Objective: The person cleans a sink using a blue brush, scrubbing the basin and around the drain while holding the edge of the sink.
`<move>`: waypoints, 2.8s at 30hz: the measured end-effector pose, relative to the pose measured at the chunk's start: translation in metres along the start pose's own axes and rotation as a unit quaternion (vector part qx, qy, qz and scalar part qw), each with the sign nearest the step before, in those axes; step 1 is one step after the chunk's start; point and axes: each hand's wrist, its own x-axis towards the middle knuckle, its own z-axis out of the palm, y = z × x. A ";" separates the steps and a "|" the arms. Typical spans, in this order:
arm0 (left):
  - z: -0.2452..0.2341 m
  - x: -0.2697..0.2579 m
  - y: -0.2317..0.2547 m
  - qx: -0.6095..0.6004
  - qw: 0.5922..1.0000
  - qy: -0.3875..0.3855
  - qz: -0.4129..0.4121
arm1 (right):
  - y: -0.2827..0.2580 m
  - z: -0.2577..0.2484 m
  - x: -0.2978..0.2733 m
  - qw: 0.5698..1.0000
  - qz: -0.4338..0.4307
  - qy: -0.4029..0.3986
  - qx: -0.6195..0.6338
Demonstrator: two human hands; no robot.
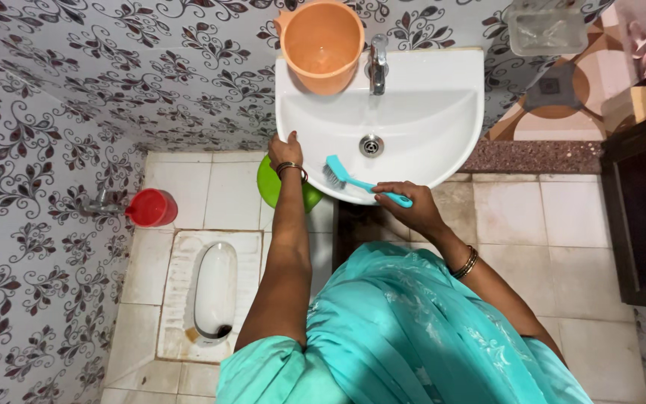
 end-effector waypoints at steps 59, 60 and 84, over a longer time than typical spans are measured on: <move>-0.021 -0.015 0.015 -0.063 0.997 -0.040 -0.038 | 0.046 0.035 0.058 0.986 0.019 -0.036 -0.162; -0.020 -0.015 0.013 -0.058 0.997 -0.041 -0.035 | 0.047 0.026 0.055 0.983 -0.004 -0.023 -0.183; 0.006 0.005 -0.001 -0.101 0.990 -0.079 -0.064 | 0.016 -0.056 0.034 0.943 0.135 0.004 -0.303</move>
